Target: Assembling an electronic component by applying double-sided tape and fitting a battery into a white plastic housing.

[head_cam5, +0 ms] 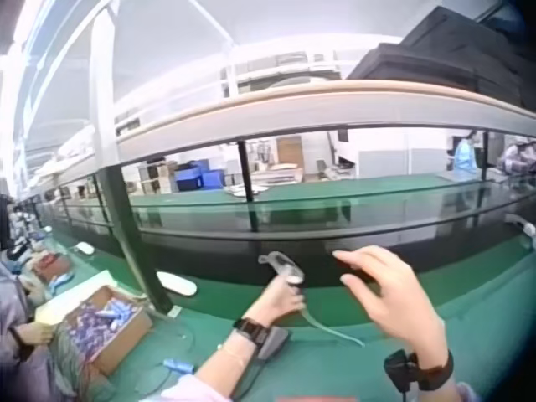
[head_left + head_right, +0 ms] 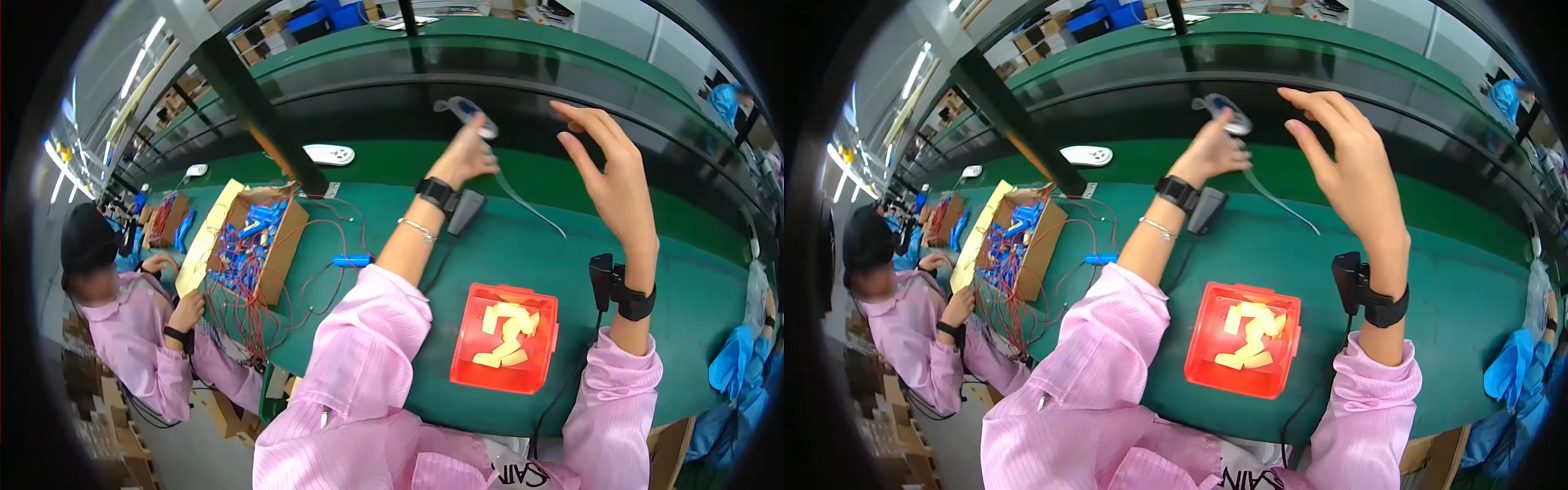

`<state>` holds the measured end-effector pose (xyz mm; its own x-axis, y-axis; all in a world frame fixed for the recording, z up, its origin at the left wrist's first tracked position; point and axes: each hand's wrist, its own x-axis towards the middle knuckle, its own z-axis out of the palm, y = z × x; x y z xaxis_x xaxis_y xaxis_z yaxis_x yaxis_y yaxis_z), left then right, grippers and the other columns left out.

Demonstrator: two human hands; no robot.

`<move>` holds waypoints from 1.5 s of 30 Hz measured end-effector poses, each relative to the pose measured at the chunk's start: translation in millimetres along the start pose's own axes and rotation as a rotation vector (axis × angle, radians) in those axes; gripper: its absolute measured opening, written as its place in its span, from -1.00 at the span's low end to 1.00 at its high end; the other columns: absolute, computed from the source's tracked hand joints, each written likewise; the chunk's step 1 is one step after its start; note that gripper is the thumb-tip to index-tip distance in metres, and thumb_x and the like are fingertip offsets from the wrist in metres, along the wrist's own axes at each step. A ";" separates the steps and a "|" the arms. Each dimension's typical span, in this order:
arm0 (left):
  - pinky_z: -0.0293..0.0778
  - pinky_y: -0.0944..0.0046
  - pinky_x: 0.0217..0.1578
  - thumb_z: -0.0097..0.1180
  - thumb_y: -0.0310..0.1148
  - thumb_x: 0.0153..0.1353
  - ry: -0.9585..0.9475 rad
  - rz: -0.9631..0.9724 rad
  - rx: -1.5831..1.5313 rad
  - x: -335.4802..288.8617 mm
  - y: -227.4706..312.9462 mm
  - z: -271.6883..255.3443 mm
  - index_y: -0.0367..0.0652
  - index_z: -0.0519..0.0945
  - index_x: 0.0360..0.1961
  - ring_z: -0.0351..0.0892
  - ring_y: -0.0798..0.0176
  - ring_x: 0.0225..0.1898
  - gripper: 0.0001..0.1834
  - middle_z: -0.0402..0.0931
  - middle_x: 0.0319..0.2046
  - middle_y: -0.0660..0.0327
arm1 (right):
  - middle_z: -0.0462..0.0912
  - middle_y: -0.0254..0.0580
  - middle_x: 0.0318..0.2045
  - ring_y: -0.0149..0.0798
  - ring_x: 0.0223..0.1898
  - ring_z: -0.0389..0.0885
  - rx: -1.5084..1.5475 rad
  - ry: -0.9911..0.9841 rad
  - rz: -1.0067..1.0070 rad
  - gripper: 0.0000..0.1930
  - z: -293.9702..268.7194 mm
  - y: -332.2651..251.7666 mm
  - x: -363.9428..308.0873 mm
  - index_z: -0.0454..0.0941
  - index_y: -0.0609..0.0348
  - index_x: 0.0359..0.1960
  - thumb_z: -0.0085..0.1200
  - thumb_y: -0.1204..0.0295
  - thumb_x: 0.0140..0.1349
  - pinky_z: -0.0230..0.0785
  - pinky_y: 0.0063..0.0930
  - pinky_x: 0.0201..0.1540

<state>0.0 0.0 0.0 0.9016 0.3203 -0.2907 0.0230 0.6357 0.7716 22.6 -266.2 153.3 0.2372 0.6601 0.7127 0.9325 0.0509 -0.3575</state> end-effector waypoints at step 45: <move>0.48 0.37 -0.20 0.20 -0.51 0.24 0.227 1.486 1.133 -177.8 22.8 135.7 -0.30 0.55 -0.14 0.59 0.35 -0.24 -0.82 0.62 -0.28 0.16 | 0.65 -0.21 -0.16 -0.39 -0.17 0.65 0.970 0.054 0.295 -0.66 13.8 -4.0 -1.4 0.59 0.32 0.01 0.26 0.47 0.21 0.51 -0.53 -0.07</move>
<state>-101.1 -137.8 146.0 0.3887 0.2359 0.8907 -0.2972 -0.8829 0.3635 14.8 -256.9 145.5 0.4566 0.7112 0.5345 0.2173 0.4934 -0.8422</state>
